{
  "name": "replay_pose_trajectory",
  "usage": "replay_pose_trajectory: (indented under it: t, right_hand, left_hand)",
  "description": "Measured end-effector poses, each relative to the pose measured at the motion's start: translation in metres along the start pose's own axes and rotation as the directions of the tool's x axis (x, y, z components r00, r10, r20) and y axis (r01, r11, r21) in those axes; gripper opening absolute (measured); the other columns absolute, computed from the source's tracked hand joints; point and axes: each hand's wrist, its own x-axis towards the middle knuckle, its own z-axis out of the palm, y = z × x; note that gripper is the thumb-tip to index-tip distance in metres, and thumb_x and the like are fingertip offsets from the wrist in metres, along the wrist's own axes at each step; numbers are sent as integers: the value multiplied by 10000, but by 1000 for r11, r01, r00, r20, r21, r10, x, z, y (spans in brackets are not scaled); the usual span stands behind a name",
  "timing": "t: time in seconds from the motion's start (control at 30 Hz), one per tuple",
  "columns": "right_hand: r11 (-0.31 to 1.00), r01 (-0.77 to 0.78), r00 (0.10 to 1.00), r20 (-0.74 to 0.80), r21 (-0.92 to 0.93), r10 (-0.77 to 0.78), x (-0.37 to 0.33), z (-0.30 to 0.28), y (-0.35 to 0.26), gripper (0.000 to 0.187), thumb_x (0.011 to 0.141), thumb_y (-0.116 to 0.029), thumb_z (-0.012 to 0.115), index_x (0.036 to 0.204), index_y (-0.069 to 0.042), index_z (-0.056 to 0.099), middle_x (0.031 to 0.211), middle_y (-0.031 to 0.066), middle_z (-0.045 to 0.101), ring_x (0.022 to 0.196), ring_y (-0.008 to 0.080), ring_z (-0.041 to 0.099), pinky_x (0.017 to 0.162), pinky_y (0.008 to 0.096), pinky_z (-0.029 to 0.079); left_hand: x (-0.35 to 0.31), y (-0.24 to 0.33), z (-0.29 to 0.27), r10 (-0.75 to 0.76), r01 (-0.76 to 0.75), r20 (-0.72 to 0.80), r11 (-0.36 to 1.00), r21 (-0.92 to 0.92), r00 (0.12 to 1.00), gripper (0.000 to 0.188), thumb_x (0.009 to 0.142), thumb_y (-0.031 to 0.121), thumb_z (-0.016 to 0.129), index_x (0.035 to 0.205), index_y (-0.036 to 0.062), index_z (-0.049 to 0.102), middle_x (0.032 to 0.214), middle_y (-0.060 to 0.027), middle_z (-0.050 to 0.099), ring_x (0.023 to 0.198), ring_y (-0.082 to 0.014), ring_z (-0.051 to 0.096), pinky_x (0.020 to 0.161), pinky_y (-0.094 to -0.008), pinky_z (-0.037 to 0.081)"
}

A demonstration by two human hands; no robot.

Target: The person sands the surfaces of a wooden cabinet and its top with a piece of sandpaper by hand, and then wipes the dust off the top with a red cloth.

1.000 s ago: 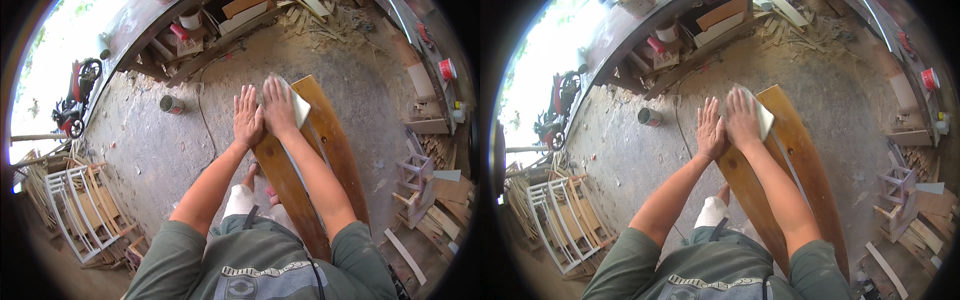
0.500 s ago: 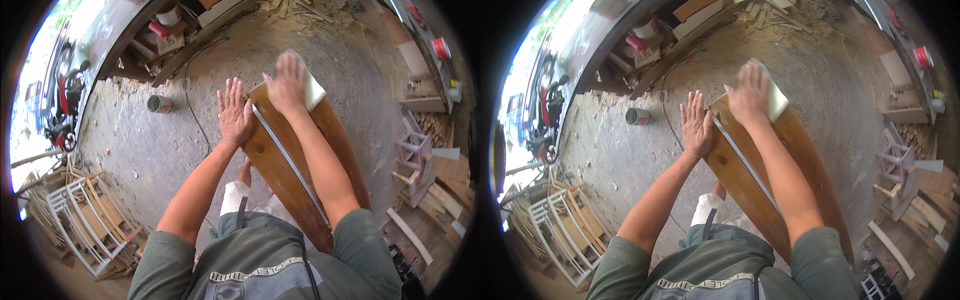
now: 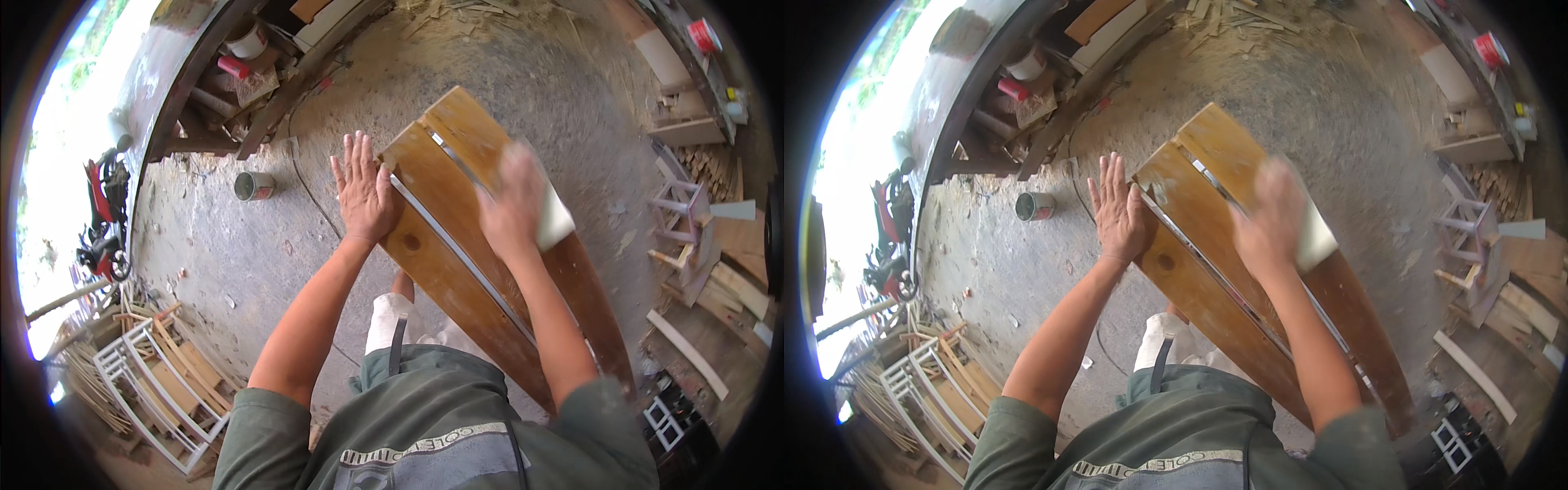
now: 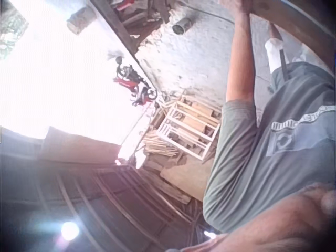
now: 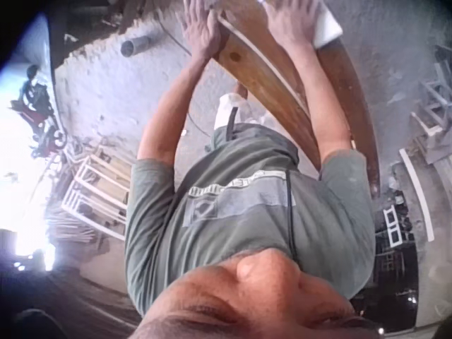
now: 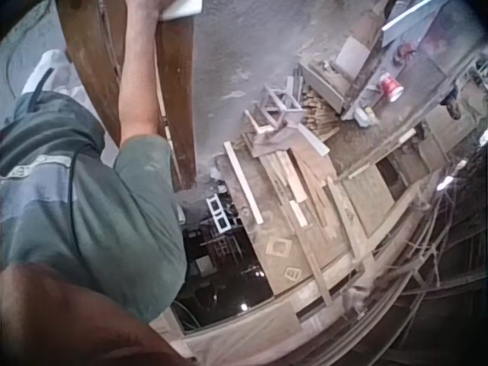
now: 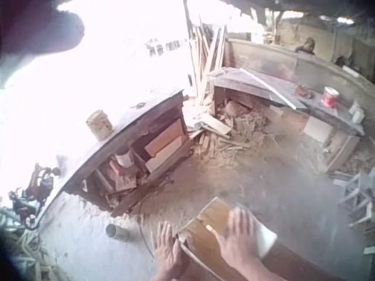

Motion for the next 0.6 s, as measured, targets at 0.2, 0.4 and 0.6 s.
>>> replay_pose_trajectory:
  t: [0.2, 0.4, 0.6]
  right_hand:
    - [987, 70, 997, 21, -144, -68, 133, 60, -55, 717, 1089, -516, 366, 1627, -45, 307, 1712, 147, 263, 1585, 333, 216, 1286, 533, 133]
    - [961, -275, 961, 14, -25, 275, -133, -58, 85, 680, 1035, -426, 525, 1605, -90, 366, 1699, 152, 281, 1570, 360, 236, 1272, 552, 178]
    - [335, -883, 414, -211, -330, 885, -417, -132, 238, 689, 1057, -470, 431, 1633, -110, 314, 1705, 213, 221, 1571, 446, 189, 1260, 595, 188]
  left_hand:
    - [8, -5, 8, 17, -19, 28, 997, 78, 999, 609, 1086, 333, 342, 1620, 43, 304, 1706, -121, 286, 1617, -268, 142, 1303, -497, 14]
    - [3, -6, 6, 9, -11, 29, 997, 73, 1000, 612, 1104, 382, 263, 1618, 53, 310, 1709, -98, 283, 1620, -257, 126, 1303, -486, 9]
    - [2, -8, 14, 30, -35, 42, 992, 122, 999, 613, 1110, 390, 254, 1616, 49, 309, 1709, -95, 283, 1619, -255, 128, 1303, -484, 19]
